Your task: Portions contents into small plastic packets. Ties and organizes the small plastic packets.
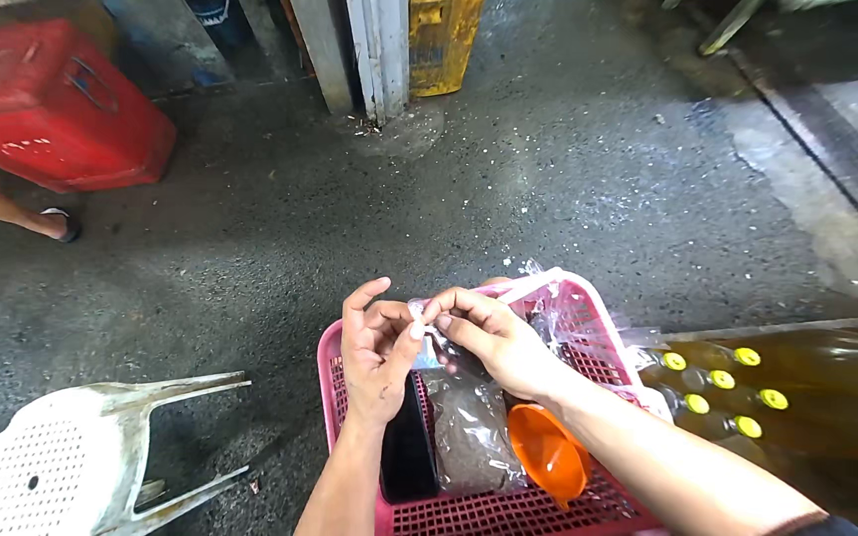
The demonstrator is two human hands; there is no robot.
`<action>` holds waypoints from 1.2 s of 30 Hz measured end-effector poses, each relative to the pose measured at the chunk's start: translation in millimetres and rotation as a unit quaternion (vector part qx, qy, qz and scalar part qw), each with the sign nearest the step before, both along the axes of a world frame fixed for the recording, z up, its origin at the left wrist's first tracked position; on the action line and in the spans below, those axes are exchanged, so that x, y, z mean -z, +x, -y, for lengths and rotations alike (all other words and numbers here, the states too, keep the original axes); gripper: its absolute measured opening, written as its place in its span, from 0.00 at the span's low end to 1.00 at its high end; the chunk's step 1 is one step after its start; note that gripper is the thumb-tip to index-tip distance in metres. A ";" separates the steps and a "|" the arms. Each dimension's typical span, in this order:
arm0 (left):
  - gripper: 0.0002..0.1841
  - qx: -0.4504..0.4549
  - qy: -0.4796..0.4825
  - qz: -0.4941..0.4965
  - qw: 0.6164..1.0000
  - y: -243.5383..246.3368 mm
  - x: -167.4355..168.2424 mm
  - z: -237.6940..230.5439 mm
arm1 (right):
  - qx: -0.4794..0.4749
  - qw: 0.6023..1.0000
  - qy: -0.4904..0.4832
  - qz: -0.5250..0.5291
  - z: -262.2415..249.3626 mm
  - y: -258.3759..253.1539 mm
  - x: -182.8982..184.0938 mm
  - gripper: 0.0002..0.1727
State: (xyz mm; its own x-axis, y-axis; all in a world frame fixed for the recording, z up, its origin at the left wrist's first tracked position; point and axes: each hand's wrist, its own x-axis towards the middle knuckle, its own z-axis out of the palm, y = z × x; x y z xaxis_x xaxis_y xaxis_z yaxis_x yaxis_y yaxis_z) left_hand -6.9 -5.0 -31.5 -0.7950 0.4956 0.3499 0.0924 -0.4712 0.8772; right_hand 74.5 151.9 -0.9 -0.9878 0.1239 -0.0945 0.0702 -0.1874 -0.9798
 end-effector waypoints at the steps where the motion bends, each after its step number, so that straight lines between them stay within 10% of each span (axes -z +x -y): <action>1: 0.28 -0.005 -0.007 -0.005 1.000 -0.1 -0.1 0.1 | -0.002 0.999 -0.028 0.019 0.5 -0.3 -0.8 0.13; 36: 0.20 -0.117 0.027 0.066 0.991 -11.4 -1.7 3.8 | -0.074 0.991 -0.111 0.024 2.5 -3.2 2.9 0.17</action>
State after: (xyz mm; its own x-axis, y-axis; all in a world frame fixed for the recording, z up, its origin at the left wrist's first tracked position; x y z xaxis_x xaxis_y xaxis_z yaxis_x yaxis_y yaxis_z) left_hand -18.3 -8.7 -29.8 -0.9266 0.2755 0.2560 0.0904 -0.4976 0.8627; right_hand 71.3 149.4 -3.8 -0.9874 -0.0518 -0.1498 0.1582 -0.3828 -0.9102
